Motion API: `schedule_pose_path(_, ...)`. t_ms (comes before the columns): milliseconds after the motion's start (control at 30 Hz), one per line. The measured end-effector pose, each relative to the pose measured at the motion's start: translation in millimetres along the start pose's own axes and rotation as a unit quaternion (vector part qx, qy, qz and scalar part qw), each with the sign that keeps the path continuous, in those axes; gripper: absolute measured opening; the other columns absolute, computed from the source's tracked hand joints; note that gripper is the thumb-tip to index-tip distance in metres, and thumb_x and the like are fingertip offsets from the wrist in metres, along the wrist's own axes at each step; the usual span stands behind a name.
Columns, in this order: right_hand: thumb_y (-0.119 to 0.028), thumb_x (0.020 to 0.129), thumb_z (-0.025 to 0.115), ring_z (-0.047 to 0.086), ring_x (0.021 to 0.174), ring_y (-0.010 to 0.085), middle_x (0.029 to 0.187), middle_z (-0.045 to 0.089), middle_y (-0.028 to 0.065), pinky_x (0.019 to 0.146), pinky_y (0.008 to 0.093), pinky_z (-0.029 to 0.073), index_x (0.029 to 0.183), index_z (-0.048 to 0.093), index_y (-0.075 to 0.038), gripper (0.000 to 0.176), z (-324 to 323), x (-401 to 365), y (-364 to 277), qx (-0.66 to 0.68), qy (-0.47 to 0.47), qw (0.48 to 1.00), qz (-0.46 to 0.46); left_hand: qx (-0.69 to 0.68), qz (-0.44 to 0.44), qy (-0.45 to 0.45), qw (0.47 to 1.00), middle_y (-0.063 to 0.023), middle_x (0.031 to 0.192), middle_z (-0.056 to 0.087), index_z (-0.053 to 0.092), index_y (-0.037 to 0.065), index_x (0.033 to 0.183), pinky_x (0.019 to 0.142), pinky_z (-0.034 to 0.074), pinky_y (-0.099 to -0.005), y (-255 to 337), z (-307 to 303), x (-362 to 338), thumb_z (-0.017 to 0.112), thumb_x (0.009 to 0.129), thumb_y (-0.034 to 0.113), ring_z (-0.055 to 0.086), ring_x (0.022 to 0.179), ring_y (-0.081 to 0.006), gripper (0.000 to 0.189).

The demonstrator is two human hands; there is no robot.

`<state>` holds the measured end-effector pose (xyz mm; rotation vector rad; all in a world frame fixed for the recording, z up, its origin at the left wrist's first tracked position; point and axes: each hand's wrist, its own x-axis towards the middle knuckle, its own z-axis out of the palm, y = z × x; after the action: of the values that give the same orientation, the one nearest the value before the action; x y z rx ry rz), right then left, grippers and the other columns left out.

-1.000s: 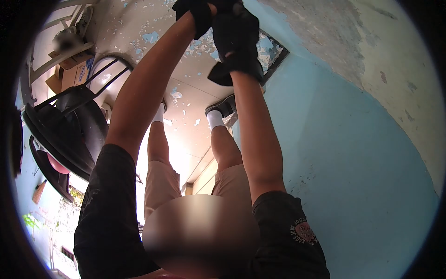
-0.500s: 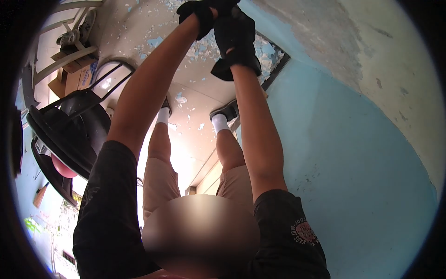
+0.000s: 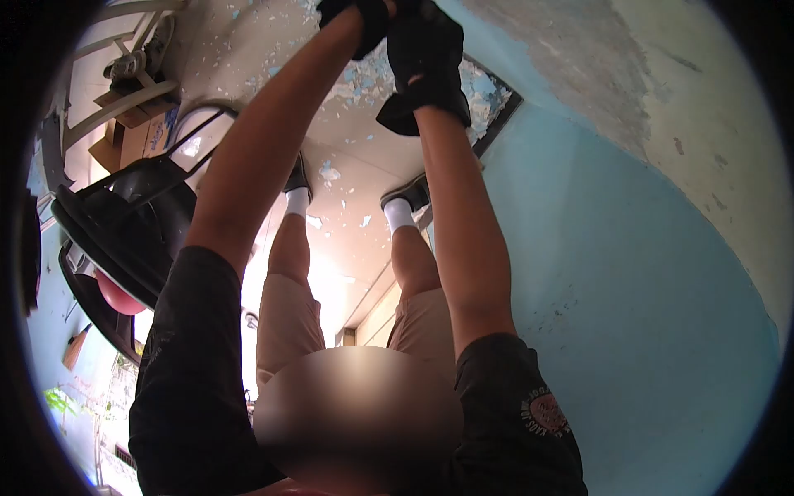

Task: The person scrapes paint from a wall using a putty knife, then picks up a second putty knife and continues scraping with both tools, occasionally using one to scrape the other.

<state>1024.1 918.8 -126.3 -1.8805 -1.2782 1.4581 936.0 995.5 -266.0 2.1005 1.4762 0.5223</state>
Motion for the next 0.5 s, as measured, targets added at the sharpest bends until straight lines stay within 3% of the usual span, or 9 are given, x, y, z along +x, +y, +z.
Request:
schedule_pose_path(33,-0.010,0.083,0.054,0.056,0.062,0.0091,0.074,0.063,-0.0017,0.053,0.0251,0.044,0.100,0.065,-0.007,0.021,7,5,0,0.002,0.003,1.000,-0.008,0.002,0.000,0.004,1.000,-0.0149,0.075,0.063,0.061,0.008,0.071,0.068,0.050,-0.0433,-1,-3,1,0.057,0.075,0.028,0.062,0.075,-0.0344,0.021)
schedule_pose_path(100,-0.012,0.086,0.051,0.058,0.065,0.0148,0.071,0.063,0.0011,0.058,0.0303,0.048,0.093,0.065,-0.005,0.017,19,6,15,0.178,0.044,0.950,-0.253,0.005,-0.006,0.001,1.000,-0.0150,0.075,0.063,0.061,0.008,0.071,0.068,0.050,-0.0432,-2,-5,-1,0.057,0.075,0.028,0.062,0.075,-0.0343,0.021)
schedule_pose_path(167,-0.013,0.086,0.051,0.062,0.068,0.0244,0.068,0.063,0.0073,0.061,0.0361,0.050,0.084,0.062,-0.003,0.015,13,22,15,0.192,-0.002,0.950,-0.247,0.005,-0.005,0.009,1.000,-0.0150,0.074,0.063,0.061,0.008,0.071,0.068,0.050,-0.0431,-3,-10,3,0.057,0.075,0.028,0.062,0.075,-0.0342,0.021)
schedule_pose_path(200,-0.016,0.083,0.053,0.063,0.072,0.0298,0.074,0.065,0.0107,0.066,0.0389,0.050,0.083,0.062,-0.005,0.015,18,39,29,-0.153,0.076,0.926,-0.338,0.002,-0.010,0.008,1.000,-0.0150,0.074,0.063,0.061,0.008,0.071,0.068,0.050,-0.0430,-4,-11,-1,0.057,0.075,0.028,0.062,0.075,-0.0341,0.021)
schedule_pose_path(233,-0.018,0.080,0.054,0.063,0.077,0.0351,0.079,0.066,0.0141,0.070,0.0418,0.050,0.082,0.062,-0.006,0.014,21,37,34,-0.479,0.138,0.777,-0.384,0.000,-0.016,0.008,1.000,-0.0150,0.074,0.063,0.061,0.008,0.071,0.068,0.050,-0.0430,-3,-12,-6,0.057,0.075,0.028,0.062,0.075,-0.0341,0.021)
schedule_pose_path(267,-0.018,0.080,0.055,0.064,0.078,0.0319,0.082,0.067,0.0118,0.070,0.0415,0.050,0.082,0.062,-0.007,0.014,25,34,39,-0.219,0.136,0.938,-0.230,0.003,-0.017,0.013,1.000,-0.0150,0.074,0.063,0.061,0.008,0.071,0.068,0.050,-0.0429,0,-15,-4,0.057,0.076,0.028,0.062,0.075,-0.0340,0.021)
schedule_pose_path(300,-0.019,0.080,0.053,0.064,0.081,0.0342,0.083,0.067,0.0123,0.072,0.0418,0.050,0.085,0.064,-0.008,0.015,10,29,37,-0.351,0.064,0.872,-0.335,0.004,-0.021,0.021,1.000,-0.0150,0.074,0.063,0.061,0.008,0.071,0.068,0.050,-0.0429,3,-20,-3,0.057,0.076,0.028,0.062,0.075,-0.0340,0.021)
schedule_pose_path(400,-0.019,0.080,0.052,0.064,0.085,0.0342,0.086,0.068,0.0132,0.076,0.0398,0.050,0.090,0.065,-0.010,0.019,14,21,49,-0.212,0.105,0.925,-0.299,0.003,-0.037,0.031,0.999,-0.0151,0.073,0.063,0.061,0.008,0.071,0.068,0.050,-0.0427,16,-22,-8,0.057,0.076,0.028,0.062,0.075,-0.0338,0.021)
schedule_pose_path(500,-0.008,0.053,0.076,0.063,0.096,0.0240,0.102,0.065,0.0056,0.080,0.0330,0.053,0.095,0.069,-0.015,0.043,-6,20,47,-0.314,0.069,0.908,-0.269,0.005,-0.054,0.055,0.997,-0.0151,0.073,0.062,0.061,0.007,0.071,0.067,0.050,-0.0426,29,-24,-9,0.057,0.076,0.028,0.062,0.074,-0.0338,0.021)
